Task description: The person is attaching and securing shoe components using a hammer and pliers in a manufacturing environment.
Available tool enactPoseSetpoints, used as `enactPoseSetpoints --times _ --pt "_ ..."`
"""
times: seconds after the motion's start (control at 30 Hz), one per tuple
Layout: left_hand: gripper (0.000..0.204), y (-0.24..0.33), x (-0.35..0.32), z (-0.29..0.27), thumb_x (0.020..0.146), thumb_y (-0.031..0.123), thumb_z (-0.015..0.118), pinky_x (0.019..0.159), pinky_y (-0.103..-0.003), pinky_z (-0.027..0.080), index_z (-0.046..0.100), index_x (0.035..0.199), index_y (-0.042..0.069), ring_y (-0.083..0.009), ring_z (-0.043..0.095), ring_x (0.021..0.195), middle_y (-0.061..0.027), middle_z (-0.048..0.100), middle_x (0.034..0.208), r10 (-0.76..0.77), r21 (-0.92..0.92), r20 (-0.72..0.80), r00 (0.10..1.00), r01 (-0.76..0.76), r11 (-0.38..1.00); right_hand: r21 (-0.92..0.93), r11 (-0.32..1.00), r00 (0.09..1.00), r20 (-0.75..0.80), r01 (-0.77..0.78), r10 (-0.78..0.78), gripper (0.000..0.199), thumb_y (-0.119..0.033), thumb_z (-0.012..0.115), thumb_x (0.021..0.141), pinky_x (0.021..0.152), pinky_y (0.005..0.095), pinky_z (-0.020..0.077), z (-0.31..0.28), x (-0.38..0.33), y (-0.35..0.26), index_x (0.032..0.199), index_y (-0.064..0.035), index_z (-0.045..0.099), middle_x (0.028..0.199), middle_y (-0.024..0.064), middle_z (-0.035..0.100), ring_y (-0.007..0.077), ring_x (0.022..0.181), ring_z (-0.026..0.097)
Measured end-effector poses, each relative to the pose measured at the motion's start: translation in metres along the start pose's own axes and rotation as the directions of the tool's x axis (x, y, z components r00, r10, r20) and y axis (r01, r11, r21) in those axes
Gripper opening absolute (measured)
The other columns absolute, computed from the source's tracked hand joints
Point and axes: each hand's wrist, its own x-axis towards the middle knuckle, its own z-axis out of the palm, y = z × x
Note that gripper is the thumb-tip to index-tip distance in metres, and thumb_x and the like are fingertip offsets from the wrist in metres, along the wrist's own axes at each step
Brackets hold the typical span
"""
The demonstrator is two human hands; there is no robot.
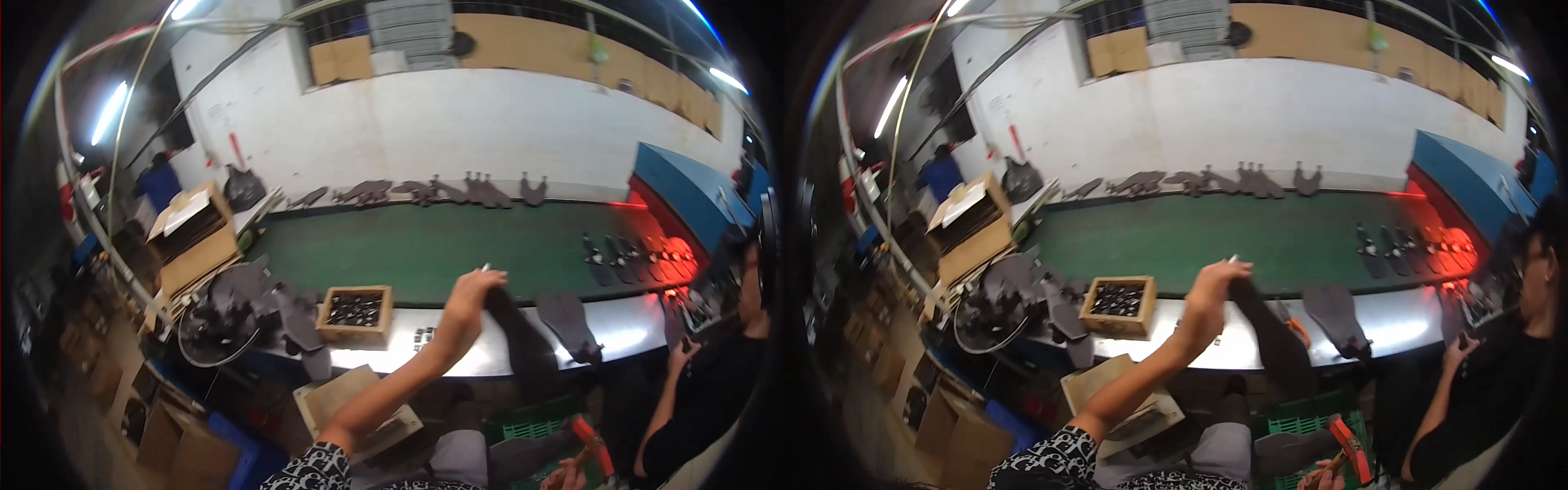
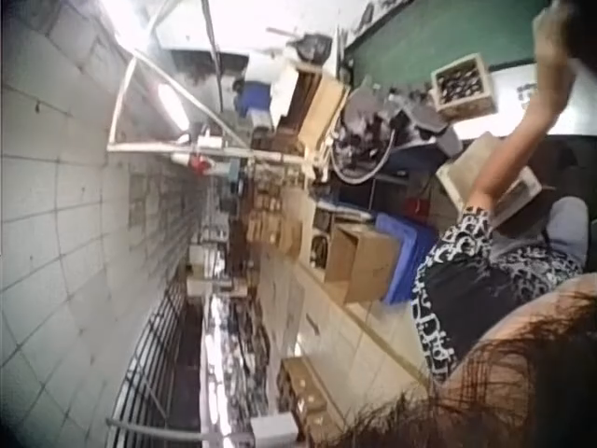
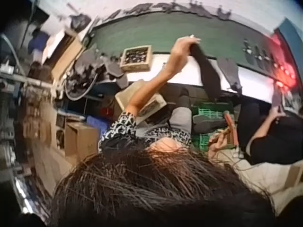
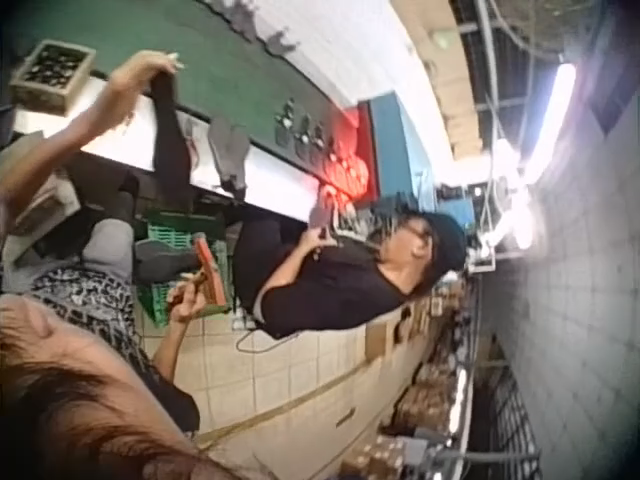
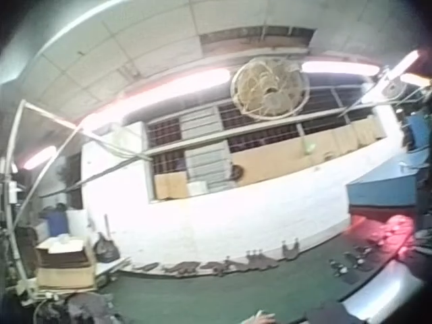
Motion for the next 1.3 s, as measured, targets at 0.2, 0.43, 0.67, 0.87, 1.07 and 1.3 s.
enactPoseSetpoints --times 0.2,0.43,0.67,0.87,1.07,1.3 --pt "0.025 -0.005 -0.173 -0.171 0.090 -0.008 0.052 0.091 -0.034 0.049 0.060 0.112 0.001 -0.0269 0.063 0.105 -0.0142 0.065 0.110 -0.550 0.175 0.173 0.817 0.524 0.833 0.379 0.916 0.818 0.564 -0.133 -0.115 0.028 -0.027 0.053 0.099 0.044 0.0328 0.0417 0.073 0.036 0.028 0.110 -0.0032 0.062 0.064 0.0050 0.049 0.0171 0.042 0.036" --pt "0.026 -0.033 -0.181 -0.201 0.084 0.001 0.062 0.092 -0.037 0.048 0.064 0.110 0.002 -0.0311 0.062 0.107 -0.0140 0.067 0.109 -0.458 0.265 0.084 0.885 0.424 0.866 0.056 0.949 0.720 0.639 0.310 -0.272 0.026 -0.020 0.050 0.099 0.046 0.0313 0.0443 0.187 0.036 0.012 0.079 -0.0043 0.048 0.068 0.0065 0.049 0.0162 0.053 0.049" --pt "0.018 -0.200 -0.145 -0.190 0.086 0.014 0.067 0.077 -0.043 0.050 0.064 0.096 -0.001 -0.0363 0.062 0.089 -0.0165 0.063 0.098 -0.464 0.690 -0.032 0.885 0.356 0.630 -0.202 0.971 0.762 0.646 0.126 0.036 0.031 -0.031 0.062 0.096 0.046 0.0232 0.0432 0.257 0.033 0.014 0.089 -0.0005 0.061 0.058 0.0012 0.050 0.0089 0.047 0.048" --pt "0.016 -0.196 -0.134 -0.189 0.086 0.014 0.067 0.074 -0.042 0.050 0.067 0.088 -0.002 -0.0350 0.063 0.083 -0.0162 0.064 0.090 -0.514 0.603 -0.006 0.857 0.414 0.682 -0.181 0.977 0.755 0.655 0.110 0.037 0.036 -0.037 0.066 0.092 0.046 0.0202 0.0371 0.271 0.064 0.056 0.085 -0.0017 0.070 0.063 0.0004 0.060 0.0052 0.053 0.053" --pt "0.010 -0.027 -0.100 -0.181 0.082 0.002 0.071 0.056 -0.030 0.051 0.069 0.092 0.000 -0.0205 0.063 0.069 -0.0099 0.064 0.085 -0.233 0.355 -0.156 0.960 0.275 0.894 -0.159 0.987 0.633 0.763 -0.016 0.133 0.024 -0.025 0.058 0.098 0.063 0.0220 0.0458 0.316 0.062 0.004 0.106 -0.0031 0.065 0.083 0.0041 0.066 0.0075 0.066 0.056" --pt "0.024 0.070 -0.130 -0.194 0.075 -0.002 0.078 0.060 -0.027 0.050 0.069 0.098 -0.001 -0.0197 0.062 0.073 -0.0088 0.065 0.093 -0.026 0.380 -0.132 0.991 0.075 0.922 -0.012 0.999 0.420 0.908 0.047 -0.009 0.032 -0.019 0.065 0.094 0.083 0.0263 0.0486 0.344 0.011 -0.024 0.119 -0.0008 0.059 0.108 0.0046 0.066 0.0121 0.098 0.061"
